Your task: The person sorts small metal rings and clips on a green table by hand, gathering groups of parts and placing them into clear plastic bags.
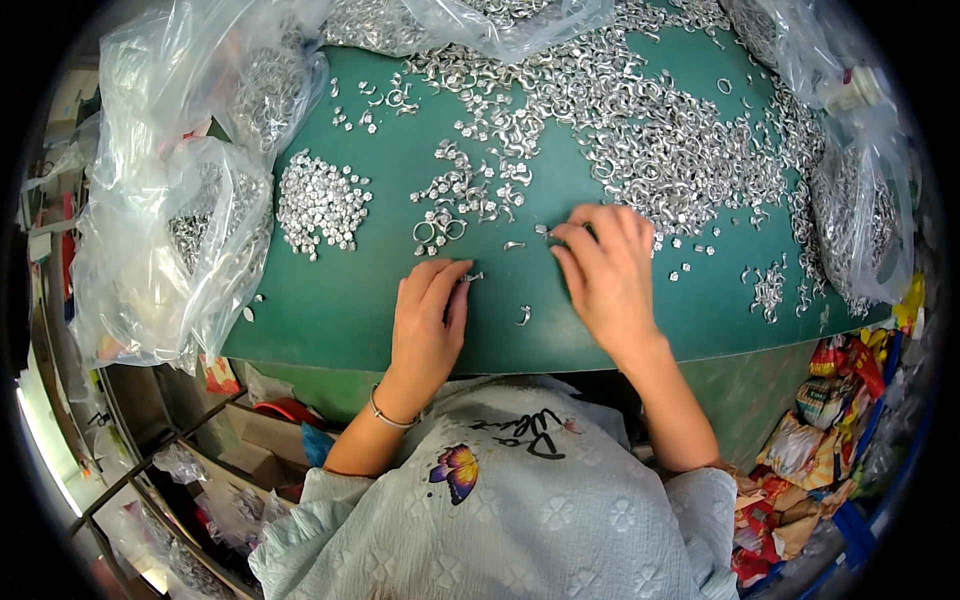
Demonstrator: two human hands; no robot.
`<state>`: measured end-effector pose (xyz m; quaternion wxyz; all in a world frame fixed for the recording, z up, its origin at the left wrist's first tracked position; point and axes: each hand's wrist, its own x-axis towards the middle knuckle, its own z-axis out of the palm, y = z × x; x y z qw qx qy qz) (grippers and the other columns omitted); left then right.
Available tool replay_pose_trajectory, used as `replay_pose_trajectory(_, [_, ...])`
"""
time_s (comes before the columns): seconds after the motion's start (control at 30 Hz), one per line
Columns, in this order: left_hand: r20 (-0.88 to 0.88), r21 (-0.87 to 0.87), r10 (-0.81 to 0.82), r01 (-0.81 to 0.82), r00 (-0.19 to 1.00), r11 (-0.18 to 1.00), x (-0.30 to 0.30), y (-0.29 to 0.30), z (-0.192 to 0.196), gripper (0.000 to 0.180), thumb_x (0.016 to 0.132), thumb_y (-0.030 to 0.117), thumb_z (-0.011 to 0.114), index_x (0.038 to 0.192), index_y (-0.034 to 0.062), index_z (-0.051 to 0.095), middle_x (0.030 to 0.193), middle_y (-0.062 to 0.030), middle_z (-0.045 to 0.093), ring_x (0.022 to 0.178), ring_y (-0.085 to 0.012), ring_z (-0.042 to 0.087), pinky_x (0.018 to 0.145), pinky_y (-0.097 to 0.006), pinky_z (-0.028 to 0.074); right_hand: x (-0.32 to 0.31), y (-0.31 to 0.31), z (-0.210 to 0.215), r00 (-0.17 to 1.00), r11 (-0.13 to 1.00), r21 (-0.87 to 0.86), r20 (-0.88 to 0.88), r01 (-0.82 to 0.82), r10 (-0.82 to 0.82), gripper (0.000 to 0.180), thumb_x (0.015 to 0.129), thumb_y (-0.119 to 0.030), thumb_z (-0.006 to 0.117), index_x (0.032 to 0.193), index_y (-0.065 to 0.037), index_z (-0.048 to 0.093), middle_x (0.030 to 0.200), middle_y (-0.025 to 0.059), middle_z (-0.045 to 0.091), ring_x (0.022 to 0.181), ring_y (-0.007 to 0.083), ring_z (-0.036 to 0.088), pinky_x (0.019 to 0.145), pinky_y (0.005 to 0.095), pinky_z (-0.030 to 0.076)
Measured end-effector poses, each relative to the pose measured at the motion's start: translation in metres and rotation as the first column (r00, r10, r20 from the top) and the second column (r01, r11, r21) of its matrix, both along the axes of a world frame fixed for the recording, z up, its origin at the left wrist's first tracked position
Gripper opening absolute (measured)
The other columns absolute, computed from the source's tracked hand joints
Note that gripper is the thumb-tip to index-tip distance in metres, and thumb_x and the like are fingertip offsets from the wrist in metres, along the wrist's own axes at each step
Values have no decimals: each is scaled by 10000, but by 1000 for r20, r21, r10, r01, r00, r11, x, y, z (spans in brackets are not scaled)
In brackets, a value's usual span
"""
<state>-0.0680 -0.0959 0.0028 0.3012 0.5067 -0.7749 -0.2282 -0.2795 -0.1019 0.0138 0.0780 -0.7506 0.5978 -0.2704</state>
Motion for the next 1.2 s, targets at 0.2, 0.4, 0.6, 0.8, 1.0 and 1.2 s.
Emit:
replay_pose_trajectory(0.2, [-42,3,-2,2,999,1000,-5,0,1,176,797,-13,672,970,13,653,943,-101,617,802,-279,578,702,-357,456,25,-5,-1,991,992,-41,-67,-117,114,153,765,-93,689,909,-68,646,1024,51,559,976,251,513,872,431,365])
replay_pose_trajectory(0.4, [-36,16,47,-47,998,999,4,7,2,177,792,-12,675,965,8,649,941,-101,610,804,-280,571,711,-365,445,19,14,1,987,986,37,12,-162,162,125,742,-91,713,831,-69,628,940,37,562,923,245,519,834,408,372])
replay_pose_trajectory(0.6, [-27,-67,114,-116,993,991,9,0,-3,238,800,12,672,1034,6,629,1026,-120,576,891,-286,549,738,-376,422,45,13,1,947,949,40,95,-311,307,112,749,-80,711,843,-64,650,874,36,577,866,228,536,789,373,384])
replay_pose_trajectory(0.8, [-35,15,-60,60,998,998,7,21,11,302,762,-40,675,1056,2,621,1004,-129,563,883,-290,543,763,-371,446,30,-15,6,998,1000,-25,59,16,-14,148,768,-73,706,899,-51,642,868,67,604,834,258,536,720,380,380])
replay_pose_trajectory(1.0, [-34,33,-59,60,998,998,13,33,-6,275,784,-39,648,1054,2,615,953,-118,564,854,-294,552,757,-365,458,42,-23,-6,985,993,-7,-133,-114,112,103,775,-110,681,827,-59,607,871,61,544,870,248,504,748,380,376])
replay_pose_trajectory(1.2, [-15,54,5,-5,1000,999,8,34,0,364,779,-21,661,1134,10,586,1047,-132,553,917,-293,537,796,-361,460,46,8,10,904,901,138,188,-411,383,102,767,-95,680,845,-61,625,898,57,540,875,244,510,743,379,387])
